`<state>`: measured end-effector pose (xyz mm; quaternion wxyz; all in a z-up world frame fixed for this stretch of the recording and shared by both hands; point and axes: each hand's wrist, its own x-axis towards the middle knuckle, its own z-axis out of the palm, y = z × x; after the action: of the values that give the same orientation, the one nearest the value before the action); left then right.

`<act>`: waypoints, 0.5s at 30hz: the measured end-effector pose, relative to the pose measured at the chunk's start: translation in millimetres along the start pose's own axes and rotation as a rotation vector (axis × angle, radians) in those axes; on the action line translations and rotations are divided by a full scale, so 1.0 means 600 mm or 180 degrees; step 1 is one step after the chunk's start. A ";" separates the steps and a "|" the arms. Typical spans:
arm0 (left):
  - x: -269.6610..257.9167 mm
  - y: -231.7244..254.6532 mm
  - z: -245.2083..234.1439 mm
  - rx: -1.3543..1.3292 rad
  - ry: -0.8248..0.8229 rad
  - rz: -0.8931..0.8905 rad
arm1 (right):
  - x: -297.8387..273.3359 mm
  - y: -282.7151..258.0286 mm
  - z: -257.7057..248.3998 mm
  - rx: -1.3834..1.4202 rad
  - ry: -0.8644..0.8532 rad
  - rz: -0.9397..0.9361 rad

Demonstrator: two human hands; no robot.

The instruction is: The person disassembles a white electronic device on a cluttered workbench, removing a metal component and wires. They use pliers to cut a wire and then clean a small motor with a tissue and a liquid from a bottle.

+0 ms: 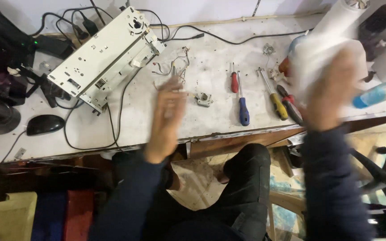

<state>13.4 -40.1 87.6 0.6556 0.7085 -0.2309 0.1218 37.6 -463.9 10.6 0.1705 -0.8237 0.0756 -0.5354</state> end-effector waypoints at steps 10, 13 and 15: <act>0.041 -0.125 0.181 -0.2668 0.0628 -0.1785 | -0.157 -0.326 0.098 -0.0123 -0.2466 0.0148; 0.079 -0.089 0.160 -0.2600 0.0110 -0.1884 | -0.156 -0.381 0.099 0.1965 -0.2651 0.1185; 0.100 -0.119 0.155 -0.2451 -0.0158 -0.1940 | -0.166 -0.394 0.099 0.3031 -0.2657 0.1699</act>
<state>88.0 -139.2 43.6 0.8700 0.4528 -0.0569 -0.1868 36.2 -201.5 -11.3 0.6549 -0.7496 -0.0396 -0.0878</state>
